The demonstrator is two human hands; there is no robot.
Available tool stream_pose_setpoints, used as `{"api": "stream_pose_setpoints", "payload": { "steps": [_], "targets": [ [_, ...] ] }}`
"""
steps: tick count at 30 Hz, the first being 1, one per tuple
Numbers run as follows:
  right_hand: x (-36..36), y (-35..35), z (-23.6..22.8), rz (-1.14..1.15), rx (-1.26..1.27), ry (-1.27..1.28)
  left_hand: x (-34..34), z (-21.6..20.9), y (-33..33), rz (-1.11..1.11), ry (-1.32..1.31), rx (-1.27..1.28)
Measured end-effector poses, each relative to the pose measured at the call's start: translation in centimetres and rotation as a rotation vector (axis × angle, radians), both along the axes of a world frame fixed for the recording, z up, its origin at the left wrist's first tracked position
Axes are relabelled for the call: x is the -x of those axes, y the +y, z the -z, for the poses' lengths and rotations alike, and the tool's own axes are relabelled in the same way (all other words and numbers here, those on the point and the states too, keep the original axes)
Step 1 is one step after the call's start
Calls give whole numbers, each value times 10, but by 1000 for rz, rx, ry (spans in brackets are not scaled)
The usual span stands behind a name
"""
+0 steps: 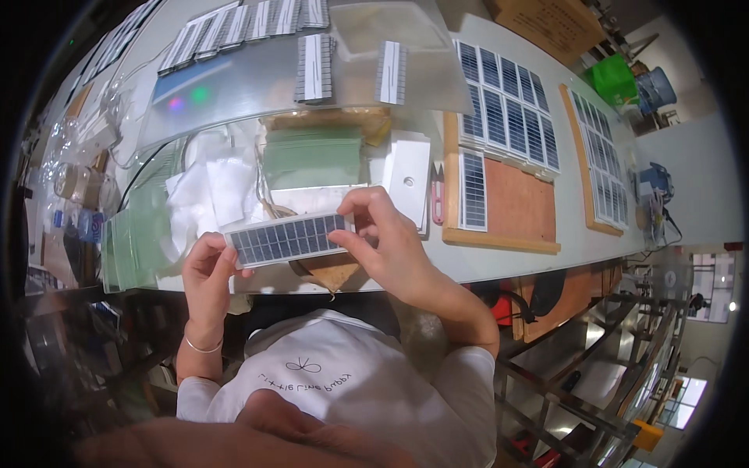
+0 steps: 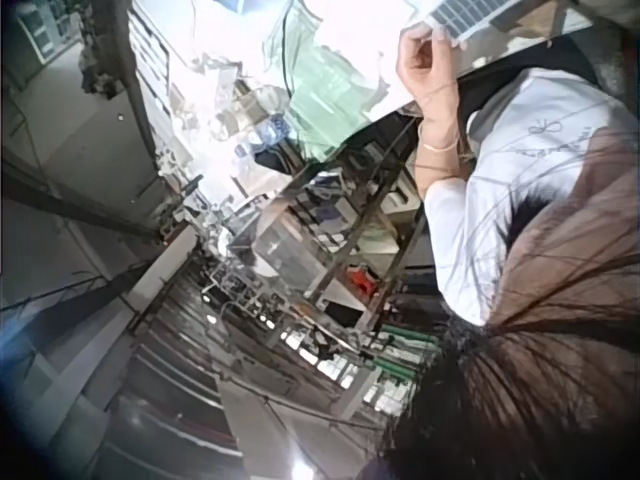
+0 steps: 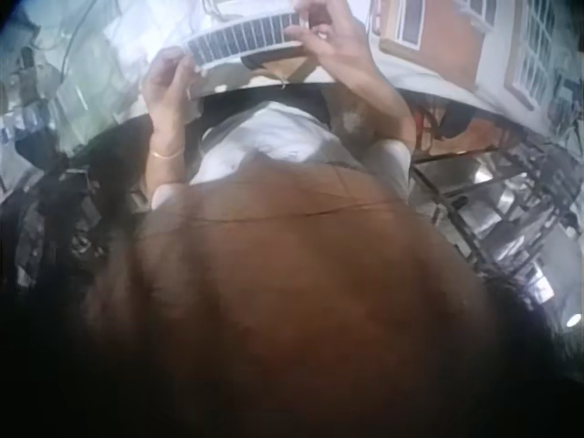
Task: The person assembles mini solar panels by layering solar cell strips with protective film and backing sheets by hand, aligning the components, and stacking the assembled panels onto a wooden board.
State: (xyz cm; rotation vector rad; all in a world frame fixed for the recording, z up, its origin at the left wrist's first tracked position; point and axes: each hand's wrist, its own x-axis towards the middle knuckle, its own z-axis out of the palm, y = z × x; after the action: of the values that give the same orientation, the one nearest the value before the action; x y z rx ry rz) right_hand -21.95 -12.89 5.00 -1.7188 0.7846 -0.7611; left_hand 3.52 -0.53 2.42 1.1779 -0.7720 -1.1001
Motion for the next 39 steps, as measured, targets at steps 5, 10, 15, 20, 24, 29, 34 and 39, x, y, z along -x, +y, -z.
{"api": "stream_pose_setpoints", "payload": {
  "steps": [5,10,15,20,24,29,34,39],
  "targets": [
    [2,1,4,43,-5,15,-3,4,2,37,53,-11],
    [8,3,-8,25,-68,141,-4,11,5,111,80,-85],
    [18,-4,1,-164,12,419,7,19,9,216,82,-153],
    [22,-9,7,-216,-81,380,14,15,8,220,129,-230],
    [22,-9,7,-226,-71,361,16,16,9,227,92,-235],
    [25,-10,10,-226,-89,348,19,19,11,209,74,-211],
    [28,-7,13,-199,96,313,24,16,8,143,-90,-149],
    [34,15,-20,-449,67,195,33,3,13,-55,-596,364]
  ]
}}
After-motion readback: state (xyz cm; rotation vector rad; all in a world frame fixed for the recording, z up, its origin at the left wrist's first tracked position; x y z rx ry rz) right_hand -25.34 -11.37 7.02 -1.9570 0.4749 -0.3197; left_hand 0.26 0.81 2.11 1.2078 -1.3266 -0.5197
